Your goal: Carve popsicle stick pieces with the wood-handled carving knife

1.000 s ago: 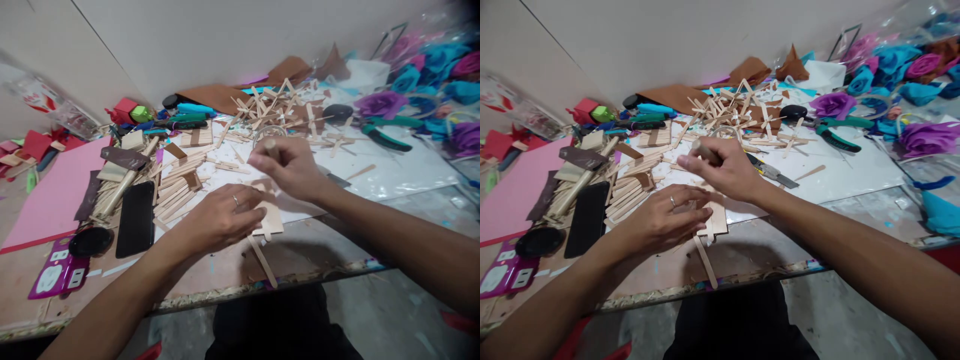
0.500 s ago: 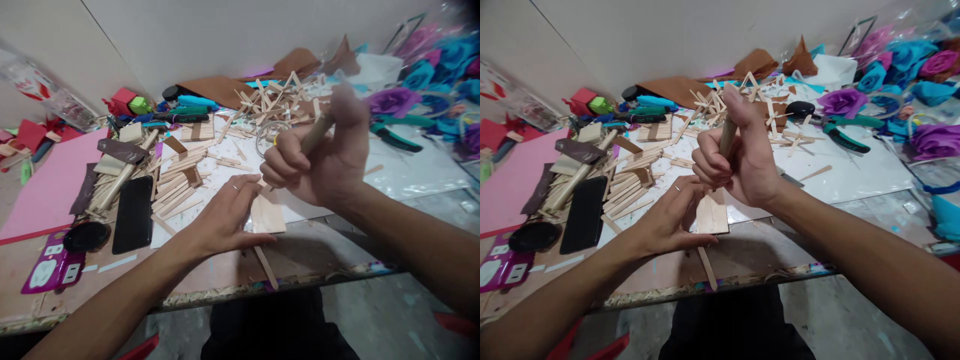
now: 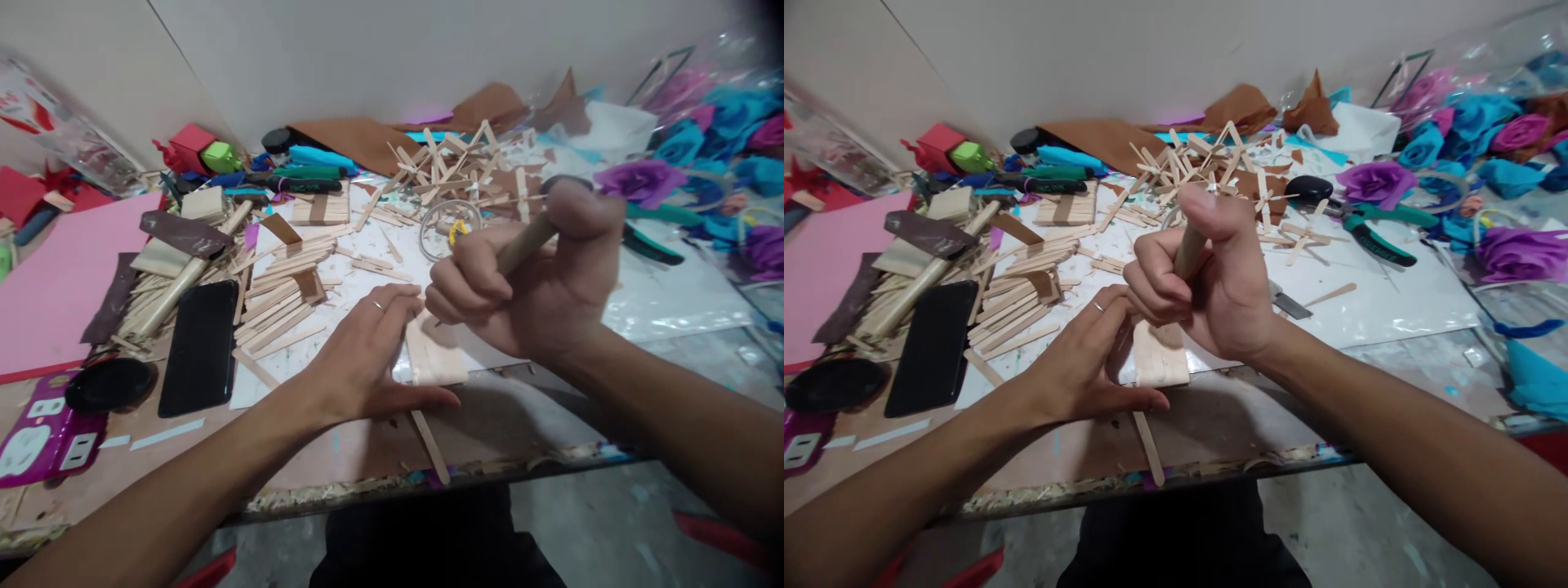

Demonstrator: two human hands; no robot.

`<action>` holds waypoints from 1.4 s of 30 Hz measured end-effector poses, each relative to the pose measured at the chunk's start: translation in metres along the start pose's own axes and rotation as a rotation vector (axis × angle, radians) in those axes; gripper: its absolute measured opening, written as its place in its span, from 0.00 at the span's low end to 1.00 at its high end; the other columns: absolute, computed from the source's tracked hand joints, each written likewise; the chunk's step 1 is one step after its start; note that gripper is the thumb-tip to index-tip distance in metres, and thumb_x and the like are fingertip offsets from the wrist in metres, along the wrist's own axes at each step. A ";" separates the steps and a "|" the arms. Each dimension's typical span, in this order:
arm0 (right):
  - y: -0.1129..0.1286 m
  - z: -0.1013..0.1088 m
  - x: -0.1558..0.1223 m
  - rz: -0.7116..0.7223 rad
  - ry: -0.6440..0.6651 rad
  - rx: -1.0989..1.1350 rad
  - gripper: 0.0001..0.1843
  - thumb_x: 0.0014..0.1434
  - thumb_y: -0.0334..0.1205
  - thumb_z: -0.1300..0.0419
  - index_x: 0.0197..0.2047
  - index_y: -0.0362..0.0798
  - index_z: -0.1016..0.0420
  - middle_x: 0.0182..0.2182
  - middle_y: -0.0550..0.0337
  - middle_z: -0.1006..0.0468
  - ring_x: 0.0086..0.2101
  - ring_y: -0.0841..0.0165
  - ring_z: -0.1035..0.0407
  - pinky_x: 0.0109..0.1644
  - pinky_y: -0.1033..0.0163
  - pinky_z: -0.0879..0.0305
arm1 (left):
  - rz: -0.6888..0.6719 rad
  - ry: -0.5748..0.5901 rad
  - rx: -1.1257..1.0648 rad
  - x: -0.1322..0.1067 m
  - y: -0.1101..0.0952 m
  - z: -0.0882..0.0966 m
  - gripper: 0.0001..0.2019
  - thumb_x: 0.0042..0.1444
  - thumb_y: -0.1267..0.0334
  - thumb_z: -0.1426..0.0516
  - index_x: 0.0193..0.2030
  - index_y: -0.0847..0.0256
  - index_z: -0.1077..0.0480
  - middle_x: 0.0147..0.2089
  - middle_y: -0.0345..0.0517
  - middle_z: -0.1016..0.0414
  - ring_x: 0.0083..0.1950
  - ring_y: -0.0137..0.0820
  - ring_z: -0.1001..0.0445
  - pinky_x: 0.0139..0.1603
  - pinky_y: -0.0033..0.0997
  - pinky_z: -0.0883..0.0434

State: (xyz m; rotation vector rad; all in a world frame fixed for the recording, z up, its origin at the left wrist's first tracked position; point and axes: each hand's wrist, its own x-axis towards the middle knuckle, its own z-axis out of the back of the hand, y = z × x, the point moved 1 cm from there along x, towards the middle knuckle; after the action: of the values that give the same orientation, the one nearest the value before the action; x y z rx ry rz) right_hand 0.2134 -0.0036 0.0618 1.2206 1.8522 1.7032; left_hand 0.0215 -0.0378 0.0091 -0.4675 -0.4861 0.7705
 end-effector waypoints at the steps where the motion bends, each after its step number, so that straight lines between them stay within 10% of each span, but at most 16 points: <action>1: -0.001 -0.002 -0.001 0.004 0.004 0.004 0.42 0.63 0.83 0.53 0.19 0.53 0.45 0.13 0.66 0.50 0.17 0.72 0.54 0.22 0.57 0.48 | 0.017 -0.004 -0.004 0.000 0.000 0.000 0.48 0.48 0.32 0.29 0.66 0.62 0.35 0.70 0.65 0.32 0.71 0.56 0.32 0.69 0.58 0.29; 12: -0.032 -0.006 0.007 0.112 0.021 0.192 0.40 0.67 0.77 0.52 0.18 0.53 0.42 0.13 0.66 0.47 0.16 0.71 0.51 0.21 0.61 0.49 | 0.048 -0.004 -0.033 0.003 0.004 -0.001 0.39 0.56 0.36 0.32 0.64 0.61 0.31 0.65 0.59 0.27 0.66 0.52 0.28 0.68 0.53 0.28; 23: -0.021 -0.012 0.010 0.052 -0.026 0.165 0.25 0.66 0.50 0.39 0.19 0.51 0.36 0.11 0.68 0.44 0.14 0.73 0.52 0.21 0.61 0.53 | 0.044 -0.006 -0.085 0.002 0.008 -0.003 0.34 0.58 0.40 0.32 0.63 0.57 0.29 0.67 0.55 0.28 0.67 0.50 0.29 0.69 0.54 0.29; 42: -0.024 -0.030 0.009 0.196 -0.306 0.222 0.32 0.73 0.53 0.45 0.19 0.49 0.44 0.13 0.69 0.57 0.15 0.75 0.62 0.19 0.64 0.62 | -0.026 -0.059 -0.068 0.002 0.013 -0.008 0.38 0.57 0.41 0.31 0.66 0.64 0.29 0.66 0.61 0.27 0.67 0.52 0.28 0.67 0.54 0.26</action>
State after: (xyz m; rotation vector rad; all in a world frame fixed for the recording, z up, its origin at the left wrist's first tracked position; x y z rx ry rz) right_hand 0.1772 -0.0132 0.0487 1.6953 1.8153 1.3304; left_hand 0.0207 -0.0298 -0.0044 -0.5022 -0.5737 0.7456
